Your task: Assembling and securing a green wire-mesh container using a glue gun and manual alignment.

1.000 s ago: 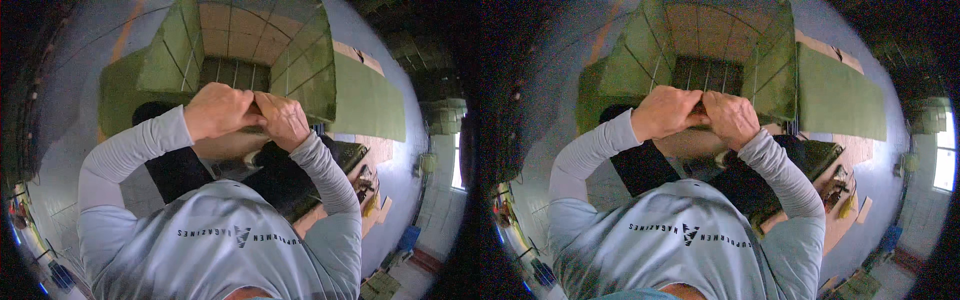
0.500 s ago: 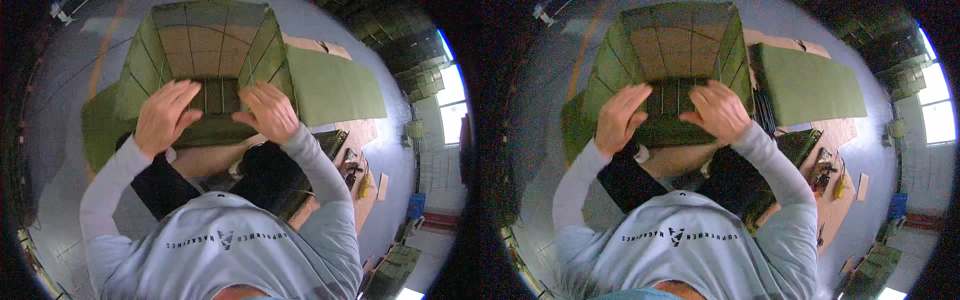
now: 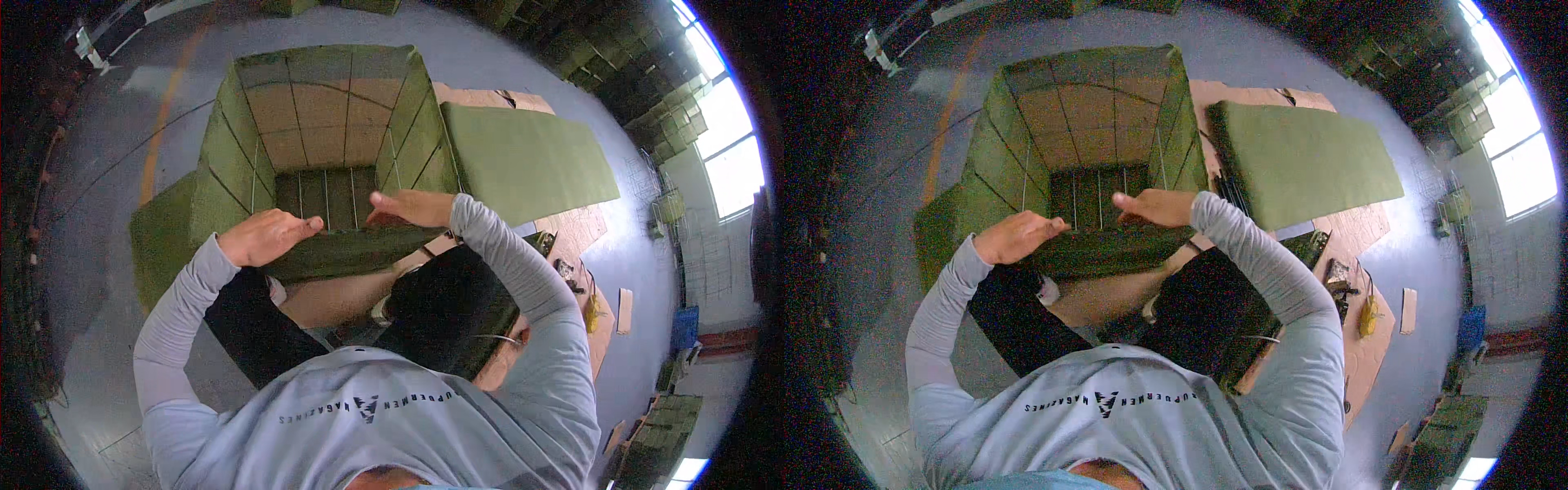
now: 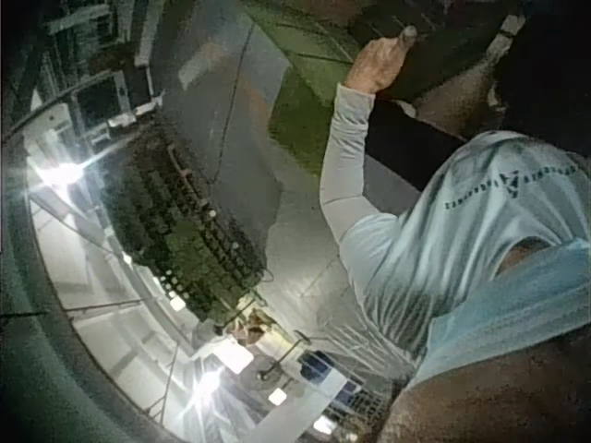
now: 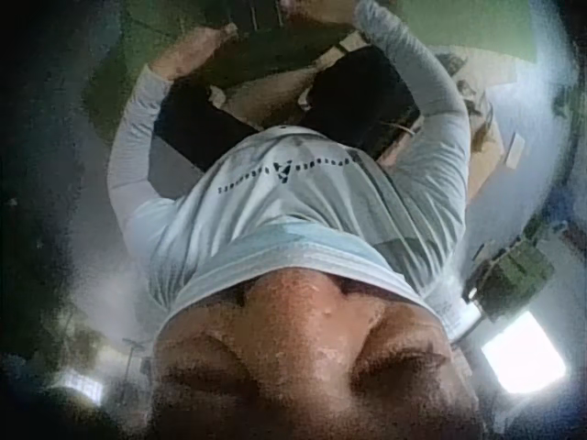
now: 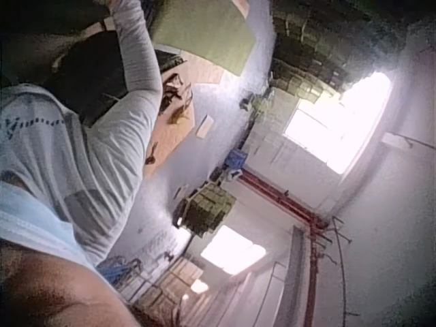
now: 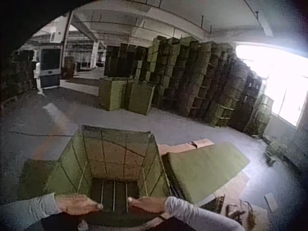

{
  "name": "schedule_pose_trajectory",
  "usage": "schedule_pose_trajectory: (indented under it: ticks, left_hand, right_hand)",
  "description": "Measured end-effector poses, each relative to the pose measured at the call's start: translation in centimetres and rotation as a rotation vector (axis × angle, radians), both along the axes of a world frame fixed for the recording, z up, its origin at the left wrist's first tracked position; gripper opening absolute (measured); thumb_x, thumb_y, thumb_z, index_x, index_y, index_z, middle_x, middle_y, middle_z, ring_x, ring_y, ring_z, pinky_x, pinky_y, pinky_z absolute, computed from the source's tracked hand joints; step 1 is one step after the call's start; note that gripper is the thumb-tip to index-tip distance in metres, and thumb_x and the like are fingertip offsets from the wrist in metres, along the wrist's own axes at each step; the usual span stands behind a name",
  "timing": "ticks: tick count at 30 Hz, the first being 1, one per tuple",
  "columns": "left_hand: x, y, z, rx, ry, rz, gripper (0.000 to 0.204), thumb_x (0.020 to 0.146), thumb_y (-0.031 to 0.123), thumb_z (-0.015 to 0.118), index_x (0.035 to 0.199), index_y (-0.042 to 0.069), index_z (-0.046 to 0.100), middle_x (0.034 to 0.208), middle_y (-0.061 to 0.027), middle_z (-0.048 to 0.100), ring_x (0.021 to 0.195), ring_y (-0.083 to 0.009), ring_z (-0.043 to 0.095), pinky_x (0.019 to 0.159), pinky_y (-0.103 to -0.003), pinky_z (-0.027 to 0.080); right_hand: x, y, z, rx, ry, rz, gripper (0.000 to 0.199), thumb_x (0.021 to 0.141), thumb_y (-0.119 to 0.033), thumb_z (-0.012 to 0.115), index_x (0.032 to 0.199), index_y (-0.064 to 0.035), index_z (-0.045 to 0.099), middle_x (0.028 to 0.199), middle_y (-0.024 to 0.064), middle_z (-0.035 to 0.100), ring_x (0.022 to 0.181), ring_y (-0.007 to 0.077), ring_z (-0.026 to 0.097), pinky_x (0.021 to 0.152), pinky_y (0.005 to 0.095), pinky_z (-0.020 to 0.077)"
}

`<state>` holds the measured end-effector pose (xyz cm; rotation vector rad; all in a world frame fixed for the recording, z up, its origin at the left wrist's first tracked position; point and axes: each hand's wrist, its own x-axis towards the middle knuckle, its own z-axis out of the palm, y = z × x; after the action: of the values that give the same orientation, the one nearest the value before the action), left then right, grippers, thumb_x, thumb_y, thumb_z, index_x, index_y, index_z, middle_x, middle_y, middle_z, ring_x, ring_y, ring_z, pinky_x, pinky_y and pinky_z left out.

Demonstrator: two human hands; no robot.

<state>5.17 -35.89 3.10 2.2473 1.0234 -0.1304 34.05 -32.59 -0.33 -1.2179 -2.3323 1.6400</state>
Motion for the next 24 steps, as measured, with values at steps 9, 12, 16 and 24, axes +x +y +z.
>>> schedule_pose_trajectory:
  ticks: [9,12,16,24]
  left_hand:
    - [0.6,-4.9,-0.1,0.614,-0.089,0.194,0.054,0.087,0.047,0.052,0.110,-0.002,0.056,0.085,-0.0214,0.064,0.083,-0.0342,0.063,0.068,-0.042,0.050]
    - [0.6,-3.5,0.3,0.493,-0.053,0.171,0.047,0.086,0.049,0.053,0.085,0.003,0.062,0.062,-0.0192,0.060,0.061,-0.0359,0.061,0.054,-0.043,0.047]
    - [1.3,-2.0,1.0,0.312,-0.052,0.127,0.058,0.089,0.054,0.045,0.066,0.004,0.063,0.059,-0.0204,0.059,0.062,-0.0386,0.060,0.059,-0.045,0.048]
    - [-0.3,0.9,-1.3,-0.022,-0.260,0.109,0.051,0.097,0.041,0.036,0.119,-0.001,0.054,0.118,-0.0202,0.057,0.104,-0.0350,0.057,0.088,-0.039,0.045]
  right_hand:
    - [3.6,2.3,3.3,1.231,-0.203,-0.550,0.045,0.091,-0.025,0.055,0.128,-0.0011,0.046,0.122,0.0201,0.055,0.111,0.0343,0.053,0.093,0.0418,0.0416]
    - [4.5,4.4,0.3,0.938,-0.185,-0.723,0.051,0.093,-0.029,0.049,0.134,-0.0008,0.037,0.129,0.0241,0.047,0.114,0.0390,0.049,0.095,0.0433,0.0397]
    - [6.0,5.2,-0.7,0.626,-0.249,-0.774,0.055,0.096,-0.031,0.041,0.137,0.0033,0.030,0.127,0.0288,0.047,0.118,0.0424,0.045,0.099,0.0444,0.0365]
    - [6.0,8.6,0.0,0.615,-0.444,-0.720,0.068,0.093,-0.050,0.038,0.122,0.0118,0.046,0.115,0.0337,0.053,0.112,0.0449,0.049,0.096,0.0467,0.0375]
